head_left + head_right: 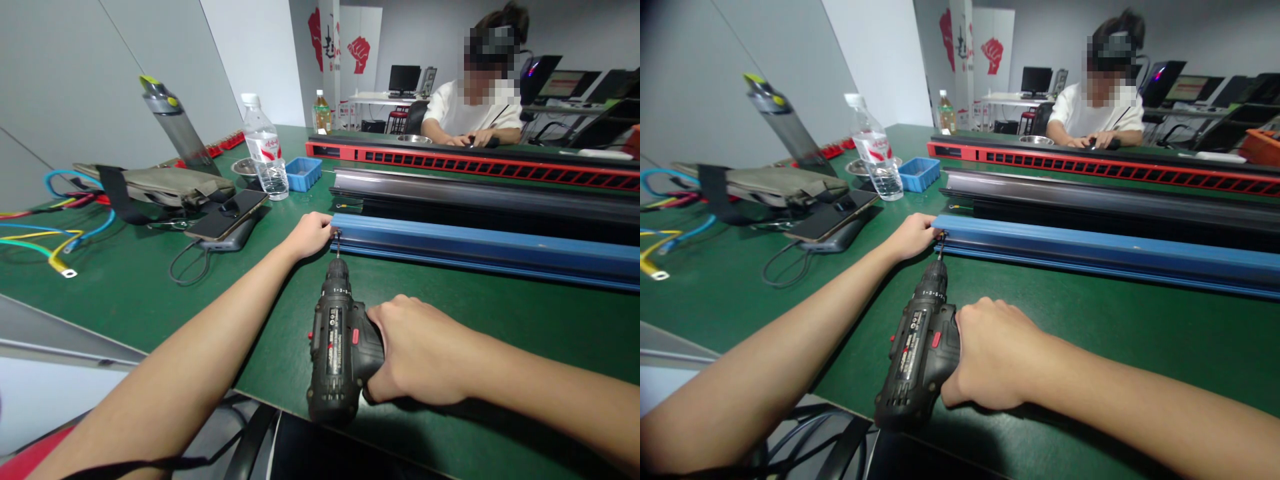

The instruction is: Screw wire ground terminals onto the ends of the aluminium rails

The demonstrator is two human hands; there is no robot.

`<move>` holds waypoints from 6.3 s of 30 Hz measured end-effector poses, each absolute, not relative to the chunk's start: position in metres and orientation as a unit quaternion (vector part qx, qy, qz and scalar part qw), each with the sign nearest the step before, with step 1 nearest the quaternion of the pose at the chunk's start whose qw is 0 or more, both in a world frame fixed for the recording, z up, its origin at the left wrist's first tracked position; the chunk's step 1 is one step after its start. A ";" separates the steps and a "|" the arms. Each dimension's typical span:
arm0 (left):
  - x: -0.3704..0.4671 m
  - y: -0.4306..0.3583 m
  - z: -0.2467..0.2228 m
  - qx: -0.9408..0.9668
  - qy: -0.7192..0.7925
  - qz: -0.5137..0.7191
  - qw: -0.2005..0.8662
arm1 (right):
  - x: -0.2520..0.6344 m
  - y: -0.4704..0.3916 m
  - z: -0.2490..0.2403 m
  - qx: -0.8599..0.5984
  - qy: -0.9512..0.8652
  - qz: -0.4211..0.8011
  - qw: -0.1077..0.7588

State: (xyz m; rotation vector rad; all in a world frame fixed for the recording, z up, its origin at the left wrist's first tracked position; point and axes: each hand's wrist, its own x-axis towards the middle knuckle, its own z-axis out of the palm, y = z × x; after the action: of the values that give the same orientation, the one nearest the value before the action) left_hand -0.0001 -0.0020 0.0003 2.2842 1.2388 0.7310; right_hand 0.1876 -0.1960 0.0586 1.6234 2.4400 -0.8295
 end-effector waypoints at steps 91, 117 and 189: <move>0.002 -0.002 0.000 0.819 0.454 0.268 0.227 | 0.181 -0.199 0.059 0.524 0.819 -0.233 0.027; 0.002 -0.003 0.001 0.816 0.457 0.266 0.234 | 0.181 -0.198 0.059 0.527 0.812 -0.247 0.040; 0.000 -0.002 0.000 0.824 0.444 0.272 0.225 | 0.181 -0.199 0.061 0.528 0.808 -0.260 0.032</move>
State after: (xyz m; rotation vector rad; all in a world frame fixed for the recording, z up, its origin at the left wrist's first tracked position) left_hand 0.0003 -0.0018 -0.0003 2.2732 1.2238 0.7493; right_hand 0.1813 -0.1992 0.0610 1.6257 2.4870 -0.8021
